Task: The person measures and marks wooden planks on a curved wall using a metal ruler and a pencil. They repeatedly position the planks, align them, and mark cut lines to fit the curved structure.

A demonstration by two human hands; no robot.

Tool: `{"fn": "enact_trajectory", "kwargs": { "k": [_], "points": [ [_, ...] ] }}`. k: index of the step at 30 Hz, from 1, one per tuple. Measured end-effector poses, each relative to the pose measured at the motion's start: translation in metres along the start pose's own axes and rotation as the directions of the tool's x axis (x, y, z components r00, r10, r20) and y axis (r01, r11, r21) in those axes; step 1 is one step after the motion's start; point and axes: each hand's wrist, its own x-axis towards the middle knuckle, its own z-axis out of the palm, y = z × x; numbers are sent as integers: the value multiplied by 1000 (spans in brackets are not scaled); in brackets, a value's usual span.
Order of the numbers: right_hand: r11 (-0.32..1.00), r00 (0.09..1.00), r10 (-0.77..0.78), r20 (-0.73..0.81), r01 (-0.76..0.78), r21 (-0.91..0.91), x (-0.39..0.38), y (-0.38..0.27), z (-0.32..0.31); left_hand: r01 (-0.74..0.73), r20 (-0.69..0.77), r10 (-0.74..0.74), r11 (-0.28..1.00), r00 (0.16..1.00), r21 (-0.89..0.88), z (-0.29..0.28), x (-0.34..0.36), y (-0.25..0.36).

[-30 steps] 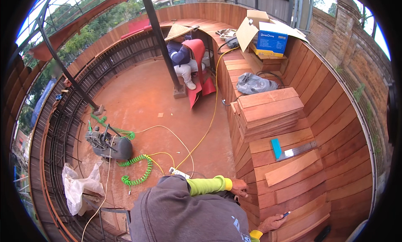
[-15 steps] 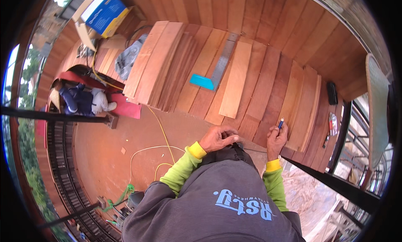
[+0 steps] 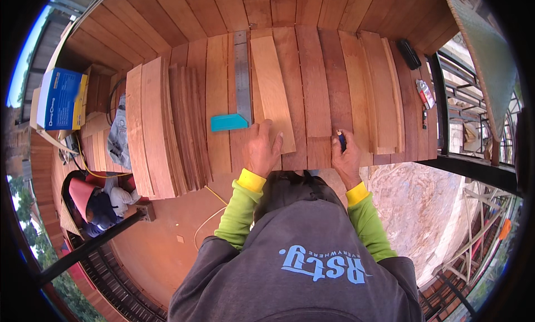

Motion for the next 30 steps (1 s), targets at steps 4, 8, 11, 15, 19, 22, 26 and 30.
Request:
{"fn": "enact_trajectory", "kwargs": {
  "k": [4,8,11,15,19,22,26,30],
  "points": [
    [997,997,58,-60,-61,-43,-1,-6,5,-1,68,-8,991,998,131,6,28,0],
    [981,970,190,-151,-193,-1,-29,-1,4,56,92,-72,983,993,173,15,55,5],
    [953,936,303,-178,-300,44,-44,-10,2,85,114,-122,956,986,281,26,74,12],
    [935,910,353,-217,-342,90,-56,-12,13,206,158,-249,947,956,248,23,87,20],
    [973,948,225,-224,-208,97,-51,-22,20,268,120,-264,963,957,-14,17,94,10],
    [976,971,184,-151,-161,149,-42,-36,17,368,185,-326,886,927,-282,9,100,11],
    [976,999,48,0,-46,214,-22,-66,4,235,-7,-267,860,964,-453,29,97,13],
    [960,991,-26,130,-12,280,-11,-73,-4,166,37,-174,819,984,-550,48,102,35]
  ]
}}
